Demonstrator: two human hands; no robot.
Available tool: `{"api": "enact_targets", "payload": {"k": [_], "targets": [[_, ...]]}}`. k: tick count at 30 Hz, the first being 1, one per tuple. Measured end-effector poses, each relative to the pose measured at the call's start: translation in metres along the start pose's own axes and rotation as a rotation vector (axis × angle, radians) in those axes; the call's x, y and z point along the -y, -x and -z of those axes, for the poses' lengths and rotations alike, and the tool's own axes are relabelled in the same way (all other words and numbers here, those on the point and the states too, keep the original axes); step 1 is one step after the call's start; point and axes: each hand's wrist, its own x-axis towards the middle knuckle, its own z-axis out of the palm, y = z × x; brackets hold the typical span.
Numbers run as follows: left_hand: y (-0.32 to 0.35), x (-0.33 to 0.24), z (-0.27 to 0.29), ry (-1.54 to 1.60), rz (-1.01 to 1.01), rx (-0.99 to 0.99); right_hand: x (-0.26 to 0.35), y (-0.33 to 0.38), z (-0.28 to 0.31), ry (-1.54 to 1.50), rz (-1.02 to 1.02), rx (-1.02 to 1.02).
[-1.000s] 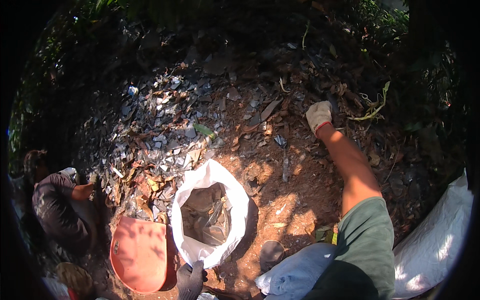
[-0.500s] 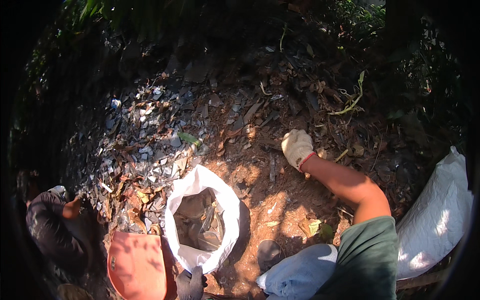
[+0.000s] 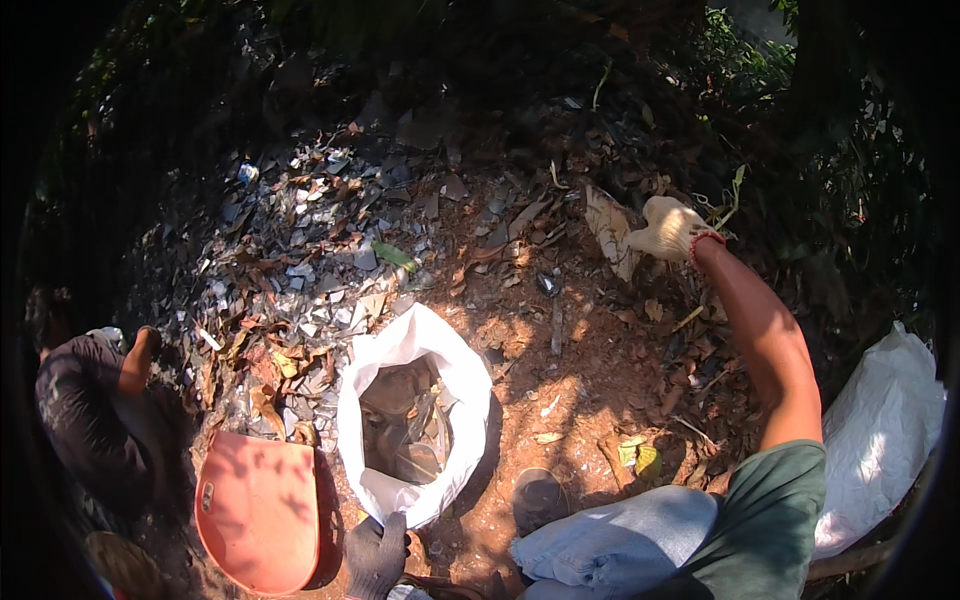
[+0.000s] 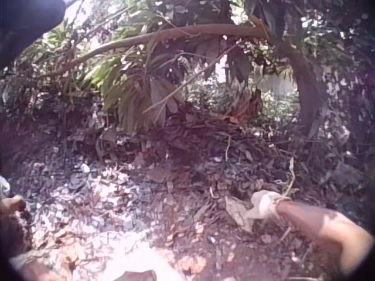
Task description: The person sits on the ground and uses gloved hands to pick up debris and place it into a white bag. A second person is visible nearby also collecting debris.
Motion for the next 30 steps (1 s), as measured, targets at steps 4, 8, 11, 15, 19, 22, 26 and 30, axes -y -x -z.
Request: {"api": "enact_targets", "payload": {"k": [4, 8, 11, 15, 19, 22, 26, 30], "targets": [[-0.010, 0.015, -0.001, -0.027, -0.013, -0.021, 0.000, 0.023, 0.002, -0.805, -0.058, 0.068], [-0.009, 0.004, -0.003, -0.062, -0.017, -0.022, 0.042, 0.052, -0.007, -1.174, 0.003, 0.274], [-0.009, -0.010, 0.000, -0.255, -0.039, -0.009, 0.081, 0.081, -0.015, -1.276, 0.093, 0.503], [-0.012, -0.008, -0.002, -0.226, -0.072, 0.026, 0.116, 0.090, -0.062, -1.172, 0.326, 0.621], [0.000, -0.019, 0.002, -0.224, -0.005, 0.013, 0.180, 0.112, -0.031, -0.590, 0.458, 0.654], [0.003, -0.028, 0.000, -0.229, -0.047, 0.008, 0.192, 0.102, -0.056, -0.374, 0.690, 0.368], [0.006, -0.034, 0.001, -0.174, -0.038, -0.016, 0.219, 0.134, -0.097, -0.323, 0.790, 0.227], [-0.013, 0.006, -0.009, -0.151, -0.063, -0.085, 0.224, 0.170, -0.125, -0.294, 1.135, 0.507]]}}
